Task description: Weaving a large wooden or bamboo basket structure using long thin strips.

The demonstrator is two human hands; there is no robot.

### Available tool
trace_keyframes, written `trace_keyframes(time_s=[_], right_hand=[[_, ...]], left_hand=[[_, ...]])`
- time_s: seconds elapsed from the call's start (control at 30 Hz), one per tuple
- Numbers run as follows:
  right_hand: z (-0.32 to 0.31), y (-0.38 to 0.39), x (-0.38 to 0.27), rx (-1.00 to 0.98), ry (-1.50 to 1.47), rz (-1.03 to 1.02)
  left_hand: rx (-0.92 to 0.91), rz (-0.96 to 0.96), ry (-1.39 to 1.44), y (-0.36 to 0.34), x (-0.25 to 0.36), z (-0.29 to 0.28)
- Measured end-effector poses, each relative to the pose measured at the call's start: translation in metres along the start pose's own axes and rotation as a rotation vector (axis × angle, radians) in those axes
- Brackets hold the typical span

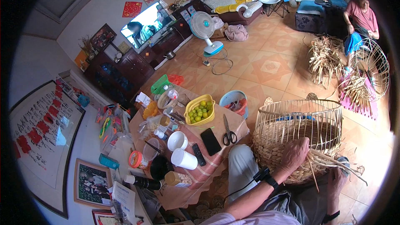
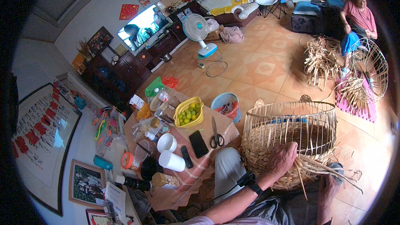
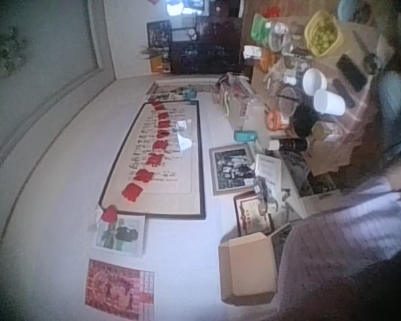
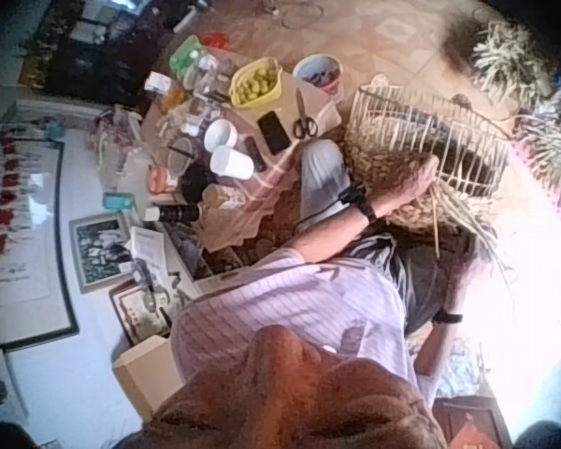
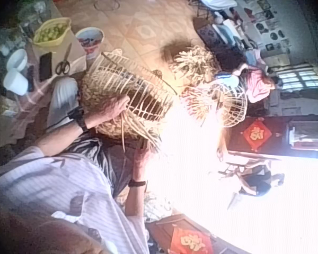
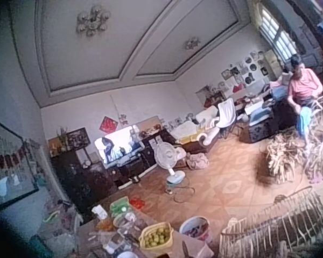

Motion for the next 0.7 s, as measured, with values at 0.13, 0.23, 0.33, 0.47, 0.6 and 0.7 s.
trace_keyframes(time_s=[0.13,0.23,0.33,0.47,0.6,0.7], right_hand=[[0.0021,0.0025,0.0063,0.004,-0.030,0.032],[0.0017,0.0010,0.0023,0.001,-0.017,0.007],[0.0021,0.0032,0.0084,-0.026,0.048,0.029],[-0.0004,-0.0001,0.0009,-0.020,0.033,0.018],[-0.0012,-0.0004,0.0007,-0.048,0.032,0.031],[-0.0001,0.0010,0.0055,-0.061,0.028,0.035]], left_hand=[[-0.028,-0.019,0.014,-0.0006,0.0005,-0.0004],[-0.026,-0.026,0.016,0.0001,-0.0012,-0.0006],[-0.046,-0.015,-0.007,-0.0003,0.0007,-0.0004],[-0.046,-0.044,0.029,-0.0002,-0.0018,-0.0003],[-0.050,-0.059,0.050,0.0008,-0.0028,0.0007],[-0.066,-0.076,0.062,0.0014,-0.0035,0.0014]])
Point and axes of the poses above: each hand's wrist, its own y-axis away from the middle knuckle, its own z-axis out of the palm, x = y × z, the point moved 2 cm from there along -y, towards the middle knuckle, and after that the axes turned 14 degrees about x, right-handed, at the moved point
